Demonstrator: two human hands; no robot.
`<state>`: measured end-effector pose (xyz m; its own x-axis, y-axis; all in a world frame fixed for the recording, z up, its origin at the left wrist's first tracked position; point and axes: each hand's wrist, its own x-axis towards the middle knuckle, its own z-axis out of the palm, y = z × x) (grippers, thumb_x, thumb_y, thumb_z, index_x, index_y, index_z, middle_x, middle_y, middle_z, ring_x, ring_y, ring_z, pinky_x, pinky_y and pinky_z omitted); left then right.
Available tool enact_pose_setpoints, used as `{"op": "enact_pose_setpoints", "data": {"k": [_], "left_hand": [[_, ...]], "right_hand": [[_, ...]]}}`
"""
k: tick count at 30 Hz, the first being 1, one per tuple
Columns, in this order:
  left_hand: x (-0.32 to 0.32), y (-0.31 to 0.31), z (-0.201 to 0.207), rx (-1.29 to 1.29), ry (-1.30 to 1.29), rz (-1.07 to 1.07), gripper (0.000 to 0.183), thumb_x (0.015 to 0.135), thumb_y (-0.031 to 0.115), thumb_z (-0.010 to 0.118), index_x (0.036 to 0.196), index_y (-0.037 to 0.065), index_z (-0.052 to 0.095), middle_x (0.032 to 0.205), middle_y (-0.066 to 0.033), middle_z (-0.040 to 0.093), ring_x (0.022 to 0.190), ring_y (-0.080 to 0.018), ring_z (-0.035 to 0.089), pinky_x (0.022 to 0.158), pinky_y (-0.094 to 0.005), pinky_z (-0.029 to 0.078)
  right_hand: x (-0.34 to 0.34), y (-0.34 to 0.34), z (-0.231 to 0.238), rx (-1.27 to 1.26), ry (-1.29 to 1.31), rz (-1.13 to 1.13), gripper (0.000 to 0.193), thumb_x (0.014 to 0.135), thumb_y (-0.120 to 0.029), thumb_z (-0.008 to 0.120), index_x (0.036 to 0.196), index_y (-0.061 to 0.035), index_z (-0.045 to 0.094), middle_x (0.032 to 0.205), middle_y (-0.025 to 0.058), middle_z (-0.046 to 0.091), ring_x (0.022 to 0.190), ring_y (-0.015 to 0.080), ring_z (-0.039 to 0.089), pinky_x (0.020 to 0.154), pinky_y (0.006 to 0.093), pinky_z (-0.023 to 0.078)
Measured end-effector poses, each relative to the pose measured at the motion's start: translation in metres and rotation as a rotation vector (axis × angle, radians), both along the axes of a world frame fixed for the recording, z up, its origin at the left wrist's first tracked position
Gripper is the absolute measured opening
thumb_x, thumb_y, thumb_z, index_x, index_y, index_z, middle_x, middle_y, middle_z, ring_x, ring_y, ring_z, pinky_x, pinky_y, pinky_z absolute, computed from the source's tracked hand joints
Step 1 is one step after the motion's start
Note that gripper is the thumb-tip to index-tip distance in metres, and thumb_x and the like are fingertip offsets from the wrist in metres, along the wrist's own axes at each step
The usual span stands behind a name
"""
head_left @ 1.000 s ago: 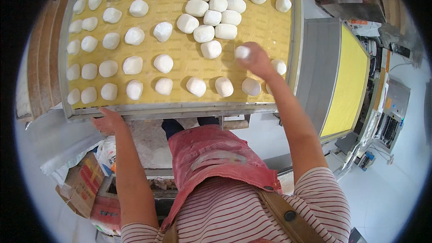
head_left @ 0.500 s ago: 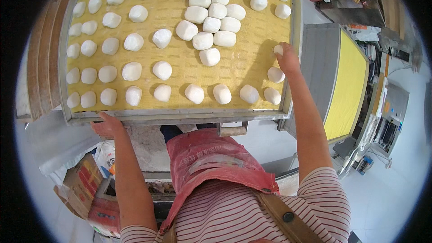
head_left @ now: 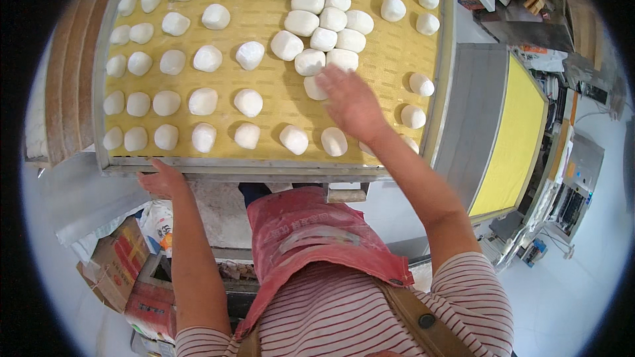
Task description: The person arranges small white dough balls onto a yellow perforated tray in a commercial kitchen. They transfer dough balls from a wooden tray to the yellow tray, spacing them evenly by hand.
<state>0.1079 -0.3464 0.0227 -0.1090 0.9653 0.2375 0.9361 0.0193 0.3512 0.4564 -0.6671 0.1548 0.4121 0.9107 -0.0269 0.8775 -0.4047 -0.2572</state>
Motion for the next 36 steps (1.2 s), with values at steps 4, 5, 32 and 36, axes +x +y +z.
{"op": "enact_pose_setpoints", "data": {"k": [4,5,32,36], "left_hand": [[0.003,-0.002,0.003,-0.026,-0.049,-0.002,0.073,0.092,0.048,0.055,0.141,-0.003,0.037,0.142,-0.0245,0.039,0.133,-0.0381,0.036,0.111,-0.0497,0.030],[0.003,-0.003,0.004,-0.029,-0.032,0.005,0.072,0.093,0.048,0.055,0.141,-0.003,0.037,0.142,-0.0248,0.039,0.133,-0.0383,0.036,0.111,-0.0497,0.030],[-0.001,-0.002,0.002,-0.021,-0.031,-0.025,0.075,0.092,0.043,0.057,0.139,-0.011,0.036,0.143,-0.0285,0.038,0.133,-0.0402,0.036,0.113,-0.0479,0.028],[-0.003,-0.001,0.003,-0.024,-0.013,-0.019,0.074,0.092,0.043,0.058,0.139,-0.011,0.036,0.142,-0.0290,0.039,0.133,-0.0408,0.037,0.113,-0.0483,0.028]], "right_hand": [[-0.018,0.003,-0.012,-0.020,0.051,-0.028,0.056,0.082,-0.021,0.068,0.132,-0.0057,0.050,0.132,0.0168,0.051,0.127,0.0336,0.047,0.104,0.0473,0.041],[-0.020,0.002,-0.008,-0.021,0.089,-0.041,0.056,0.082,-0.022,0.068,0.132,-0.0054,0.050,0.129,0.0165,0.053,0.125,0.0335,0.049,0.102,0.0476,0.043],[0.177,-0.101,-0.034,-0.260,-0.058,-0.665,0.047,0.081,-0.018,0.071,0.124,-0.0104,0.055,0.118,0.0157,0.059,0.105,0.0360,0.060,0.088,0.0455,0.051],[0.184,-0.104,-0.039,-0.313,-0.084,-0.674,0.048,0.082,-0.017,0.071,0.126,-0.0097,0.054,0.125,0.0186,0.057,0.106,0.0384,0.060,0.089,0.0451,0.050]]}}
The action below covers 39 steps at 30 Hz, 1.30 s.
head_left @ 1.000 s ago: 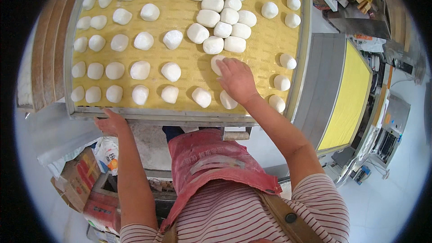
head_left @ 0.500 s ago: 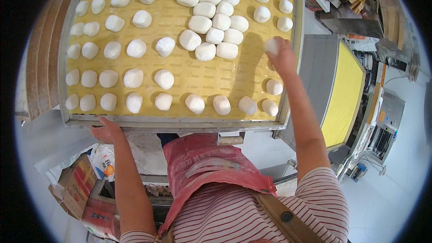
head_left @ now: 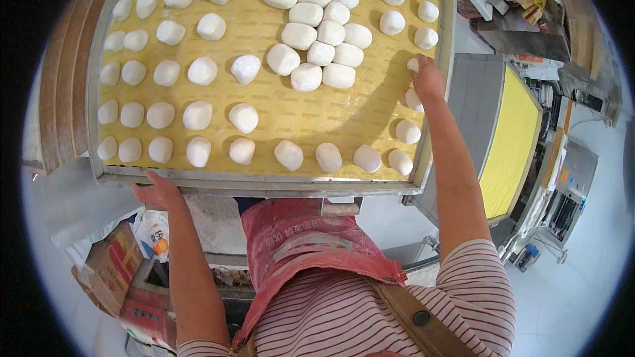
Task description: The person arranges small white dough balls onto a yellow perforated tray in a commercial kitchen. They transfer dough balls from a wooden tray to the yellow tray, spacing them evenly by hand.
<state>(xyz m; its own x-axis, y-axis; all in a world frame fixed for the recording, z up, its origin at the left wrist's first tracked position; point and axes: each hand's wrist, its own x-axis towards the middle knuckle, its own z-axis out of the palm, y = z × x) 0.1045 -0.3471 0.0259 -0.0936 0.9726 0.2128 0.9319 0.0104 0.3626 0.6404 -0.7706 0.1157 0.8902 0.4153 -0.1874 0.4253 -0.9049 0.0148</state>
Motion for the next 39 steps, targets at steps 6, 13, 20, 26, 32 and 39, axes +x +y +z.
{"op": "enact_pose_setpoints", "data": {"k": [6,13,20,26,32,39], "left_hand": [[0.010,-0.002,0.011,-0.090,-0.014,0.022,0.075,0.091,0.043,0.058,0.139,-0.011,0.037,0.141,-0.0287,0.041,0.133,-0.0403,0.037,0.113,-0.0481,0.028],[0.008,-0.003,0.008,-0.041,-0.016,0.022,0.075,0.091,0.044,0.057,0.139,-0.009,0.037,0.142,-0.0270,0.040,0.133,-0.0386,0.036,0.113,-0.0478,0.029],[0.000,0.001,-0.003,-0.031,0.037,0.009,0.074,0.092,0.046,0.054,0.140,-0.007,0.036,0.142,-0.0254,0.039,0.133,-0.0388,0.036,0.112,-0.0491,0.029],[-0.014,0.009,-0.021,0.038,0.068,-0.023,0.074,0.091,0.047,0.055,0.140,-0.005,0.037,0.142,-0.0257,0.039,0.132,-0.0391,0.036,0.111,-0.0494,0.029],[0.001,0.004,-0.007,-0.007,0.006,0.023,0.074,0.091,0.048,0.055,0.140,-0.005,0.038,0.141,-0.0262,0.039,0.133,-0.0393,0.036,0.111,-0.0497,0.029],[0.004,0.000,-0.001,-0.014,0.008,0.014,0.075,0.091,0.048,0.054,0.141,-0.005,0.036,0.142,-0.0264,0.039,0.133,-0.0389,0.036,0.111,-0.0502,0.029]], "right_hand": [[-0.015,0.016,0.009,-0.080,-0.177,0.135,0.053,0.081,-0.019,0.072,0.129,-0.0089,0.053,0.127,0.0176,0.057,0.114,0.0368,0.056,0.097,0.0445,0.047],[-0.132,0.108,0.023,0.390,-0.051,0.557,0.044,0.081,-0.008,0.058,0.125,-0.0019,0.055,0.130,0.0192,0.056,0.119,0.0350,0.055,0.100,0.0462,0.045],[-0.172,0.106,0.036,0.284,0.063,0.404,0.054,0.077,-0.016,0.072,0.127,-0.0060,0.054,0.123,0.0132,0.055,0.116,0.0343,0.052,0.098,0.0469,0.044],[-0.170,0.099,0.012,0.294,0.278,0.312,0.051,0.076,-0.019,0.075,0.122,-0.0071,0.056,0.114,0.0157,0.057,0.107,0.0347,0.056,0.092,0.0441,0.047],[-0.177,0.026,0.017,0.479,0.242,0.117,0.053,0.076,-0.021,0.075,0.122,-0.0048,0.054,0.112,0.0195,0.057,0.104,0.0360,0.059,0.090,0.0453,0.049],[-0.180,0.029,0.027,0.040,0.237,0.012,0.048,0.081,-0.027,0.072,0.120,-0.0065,0.053,0.112,0.0183,0.058,0.092,0.0379,0.064,0.074,0.0464,0.054]]}}
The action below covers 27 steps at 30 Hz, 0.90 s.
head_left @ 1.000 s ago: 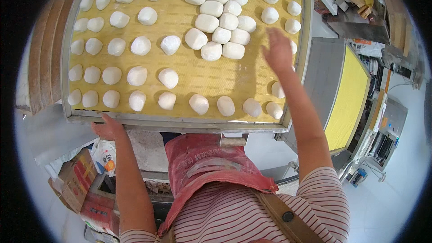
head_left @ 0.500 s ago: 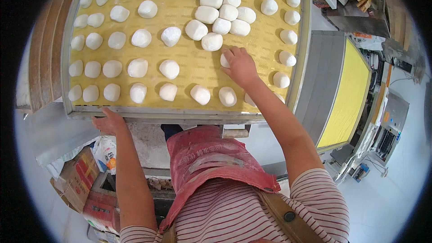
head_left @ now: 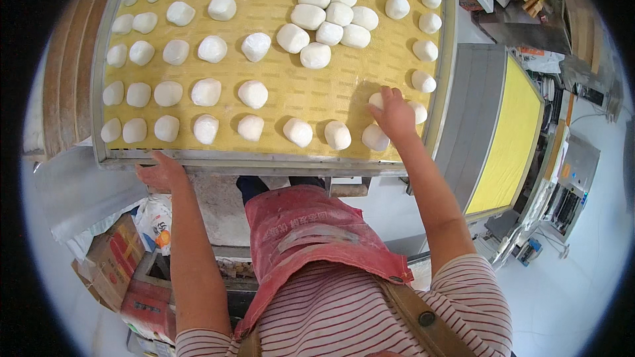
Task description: The person arranges small white dough balls onto a yellow perforated tray in a commercial kitchen. They transfer dough balls from a wooden tray to the yellow tray, spacing them evenly by hand.
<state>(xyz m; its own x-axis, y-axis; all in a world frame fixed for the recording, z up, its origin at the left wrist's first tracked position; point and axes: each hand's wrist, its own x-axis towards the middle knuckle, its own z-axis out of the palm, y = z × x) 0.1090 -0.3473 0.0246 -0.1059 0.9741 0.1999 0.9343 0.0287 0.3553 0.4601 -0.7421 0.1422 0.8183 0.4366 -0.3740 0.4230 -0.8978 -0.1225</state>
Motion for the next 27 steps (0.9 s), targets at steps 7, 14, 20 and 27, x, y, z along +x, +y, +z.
{"op": "enact_pose_setpoints", "data": {"k": [7,14,20,27], "left_hand": [[0.007,-0.003,0.006,-0.005,0.062,0.007,0.073,0.092,0.046,0.055,0.139,-0.006,0.037,0.140,-0.0268,0.041,0.133,-0.0394,0.036,0.112,-0.0496,0.029],[0.001,-0.002,0.001,-0.017,0.026,0.002,0.074,0.092,0.046,0.056,0.141,-0.005,0.035,0.143,-0.0257,0.038,0.134,-0.0390,0.034,0.112,-0.0506,0.028],[0.008,-0.002,0.011,-0.035,-0.019,0.001,0.074,0.091,0.045,0.057,0.141,-0.004,0.034,0.143,-0.0252,0.038,0.133,-0.0388,0.035,0.112,-0.0508,0.028],[0.006,-0.005,0.011,-0.066,0.045,0.006,0.073,0.091,0.043,0.057,0.142,-0.004,0.034,0.145,-0.0256,0.036,0.136,-0.0392,0.033,0.113,-0.0505,0.028]], "right_hand": [[0.000,-0.006,-0.019,-0.066,-0.021,-0.009,0.045,0.085,-0.028,0.069,0.121,-0.0068,0.052,0.114,0.0176,0.058,0.092,0.0385,0.063,0.075,0.0471,0.053],[0.016,0.044,0.013,0.094,-0.117,0.167,0.052,0.085,-0.024,0.068,0.129,-0.0025,0.048,0.125,0.0197,0.054,0.111,0.0376,0.056,0.092,0.0467,0.049],[0.049,0.101,-0.012,0.366,-0.398,0.312,0.050,0.080,-0.018,0.070,0.124,-0.0028,0.054,0.124,0.0172,0.056,0.112,0.0350,0.056,0.094,0.0452,0.048],[0.037,0.107,0.006,0.078,-0.245,0.250,0.057,0.074,-0.024,0.077,0.123,-0.0048,0.056,0.115,0.0139,0.057,0.110,0.0332,0.055,0.093,0.0432,0.049]]}}
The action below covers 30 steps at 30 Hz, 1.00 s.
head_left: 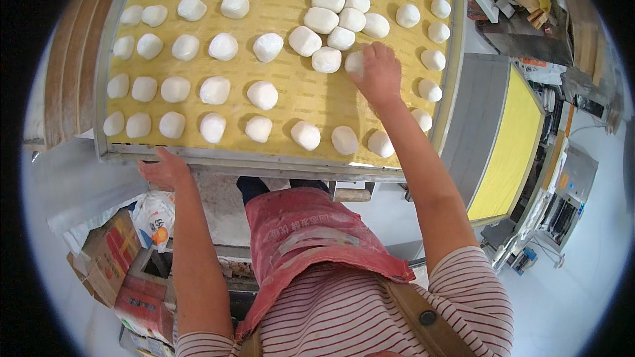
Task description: The person arranges small white dough balls onto a yellow perforated tray in a commercial kitchen. They transfer dough balls from a wooden tray to the yellow tray, spacing them evenly by hand.
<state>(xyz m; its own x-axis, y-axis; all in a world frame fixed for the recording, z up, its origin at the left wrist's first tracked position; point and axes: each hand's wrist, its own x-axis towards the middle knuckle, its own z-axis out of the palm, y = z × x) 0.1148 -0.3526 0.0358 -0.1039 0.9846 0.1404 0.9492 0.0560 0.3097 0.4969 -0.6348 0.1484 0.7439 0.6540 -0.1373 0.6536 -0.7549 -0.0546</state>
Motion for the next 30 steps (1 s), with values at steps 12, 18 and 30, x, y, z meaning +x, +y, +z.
{"op": "enact_pose_setpoints", "data": {"k": [12,18,30], "left_hand": [[0.001,0.001,-0.002,0.017,-0.033,0.021,0.076,0.090,0.046,0.057,0.144,-0.002,0.032,0.147,-0.0249,0.033,0.138,-0.0375,0.031,0.114,-0.0488,0.028],[0.003,0.001,-0.002,-0.005,-0.071,0.016,0.075,0.091,0.046,0.058,0.144,-0.001,0.032,0.147,-0.0251,0.033,0.139,-0.0376,0.029,0.114,-0.0496,0.026],[-0.004,0.005,-0.008,0.001,-0.016,0.024,0.077,0.090,0.047,0.058,0.144,0.000,0.032,0.147,-0.0234,0.034,0.138,-0.0370,0.031,0.114,-0.0498,0.026]], "right_hand": [[0.021,-0.071,-0.006,0.045,0.215,-0.285,0.065,0.078,-0.029,0.075,0.130,-0.0035,0.047,0.122,0.0208,0.056,0.106,0.0380,0.061,0.089,0.0459,0.051],[0.037,-0.085,-0.016,-0.051,0.147,-0.142,0.058,0.079,-0.031,0.075,0.122,-0.0023,0.049,0.115,0.0196,0.058,0.097,0.0369,0.064,0.080,0.0466,0.053],[0.052,-0.049,-0.003,-0.144,0.031,-0.118,0.053,0.080,-0.029,0.074,0.120,-0.0037,0.050,0.114,0.0151,0.056,0.107,0.0335,0.059,0.084,0.0452,0.053]]}}
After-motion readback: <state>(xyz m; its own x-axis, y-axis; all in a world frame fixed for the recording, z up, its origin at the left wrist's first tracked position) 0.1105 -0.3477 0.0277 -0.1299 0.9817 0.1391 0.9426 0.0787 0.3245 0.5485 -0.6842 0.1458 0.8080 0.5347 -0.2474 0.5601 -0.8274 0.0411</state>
